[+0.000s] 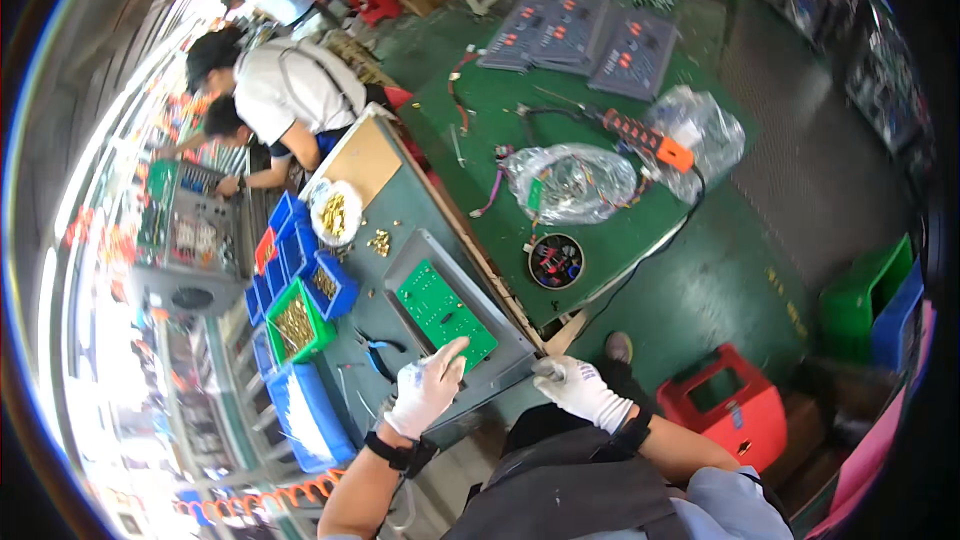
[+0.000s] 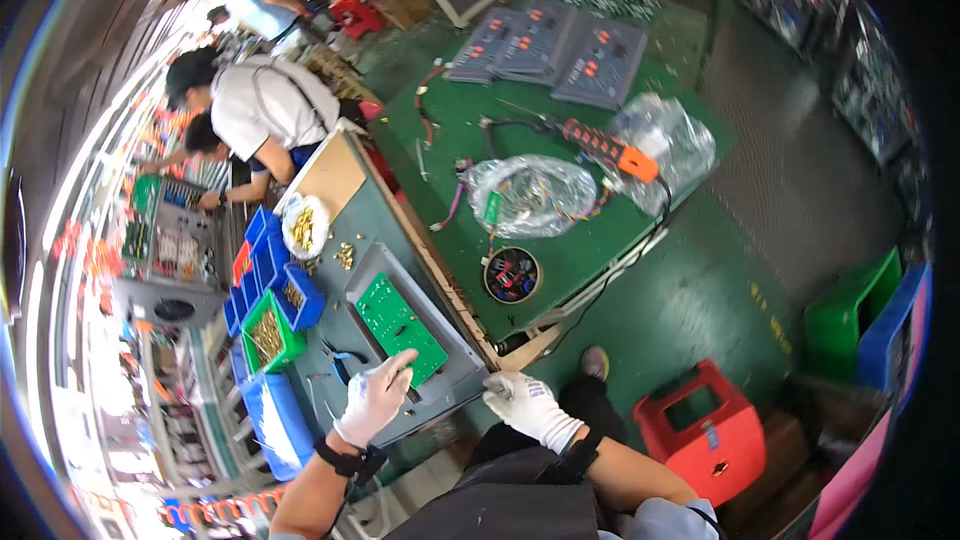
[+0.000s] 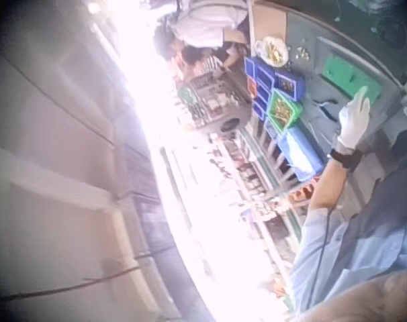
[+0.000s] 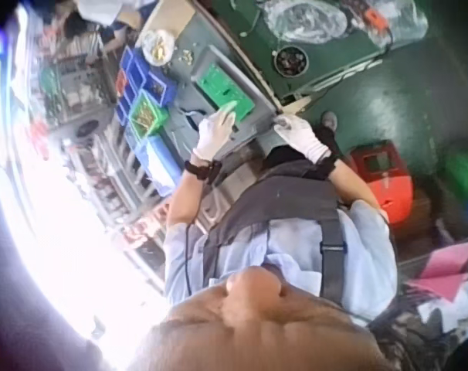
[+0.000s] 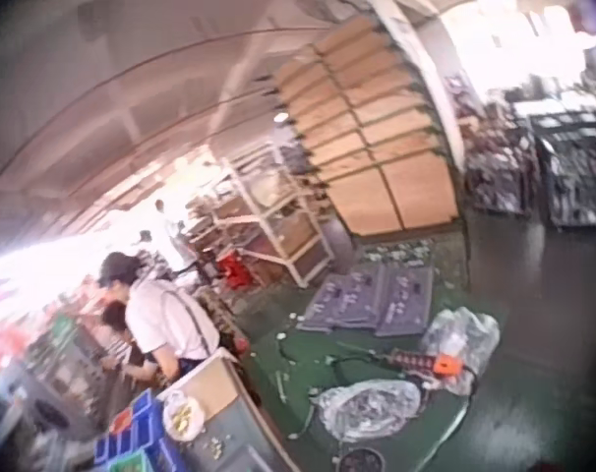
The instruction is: Assembling and inspecting electronic control panels in a factory setting.
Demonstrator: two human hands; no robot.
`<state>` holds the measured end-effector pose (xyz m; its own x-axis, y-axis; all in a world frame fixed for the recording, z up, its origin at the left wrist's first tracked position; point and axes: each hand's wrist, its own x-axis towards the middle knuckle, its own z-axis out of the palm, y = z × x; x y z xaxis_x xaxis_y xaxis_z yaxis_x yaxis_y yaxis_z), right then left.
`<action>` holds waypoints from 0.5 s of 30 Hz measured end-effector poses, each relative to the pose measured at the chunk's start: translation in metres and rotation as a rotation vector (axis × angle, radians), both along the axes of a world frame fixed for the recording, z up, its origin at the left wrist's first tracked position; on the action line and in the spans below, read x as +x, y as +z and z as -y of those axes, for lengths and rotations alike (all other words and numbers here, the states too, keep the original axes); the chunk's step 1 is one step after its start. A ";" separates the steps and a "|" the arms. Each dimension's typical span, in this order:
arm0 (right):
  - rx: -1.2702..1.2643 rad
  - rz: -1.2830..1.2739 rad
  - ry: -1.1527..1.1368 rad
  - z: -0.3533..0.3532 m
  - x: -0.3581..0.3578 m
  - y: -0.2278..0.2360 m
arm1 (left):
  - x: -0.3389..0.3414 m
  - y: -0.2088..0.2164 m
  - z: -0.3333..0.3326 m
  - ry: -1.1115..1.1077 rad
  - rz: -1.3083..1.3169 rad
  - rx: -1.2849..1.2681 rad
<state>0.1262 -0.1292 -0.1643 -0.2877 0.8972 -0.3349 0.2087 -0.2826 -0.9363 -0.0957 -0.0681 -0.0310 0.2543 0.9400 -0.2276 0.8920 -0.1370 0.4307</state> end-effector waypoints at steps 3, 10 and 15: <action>-0.130 -0.124 -0.105 0.015 0.016 -0.010 | 0.016 0.004 -0.040 -0.239 -0.182 -0.102; -0.123 -0.183 -0.691 0.089 0.031 -0.070 | 0.034 -0.019 -0.081 -0.486 -0.218 -0.246; -0.302 -0.353 -1.114 0.138 -0.014 -0.118 | 0.036 -0.028 -0.088 -0.274 -0.160 -0.546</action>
<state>0.1126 -0.2677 -0.2819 0.4764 0.6106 -0.6326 -0.5429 -0.3617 -0.7579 -0.0596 0.0197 -0.0593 0.3927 0.5831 -0.7112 0.9147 -0.1678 0.3675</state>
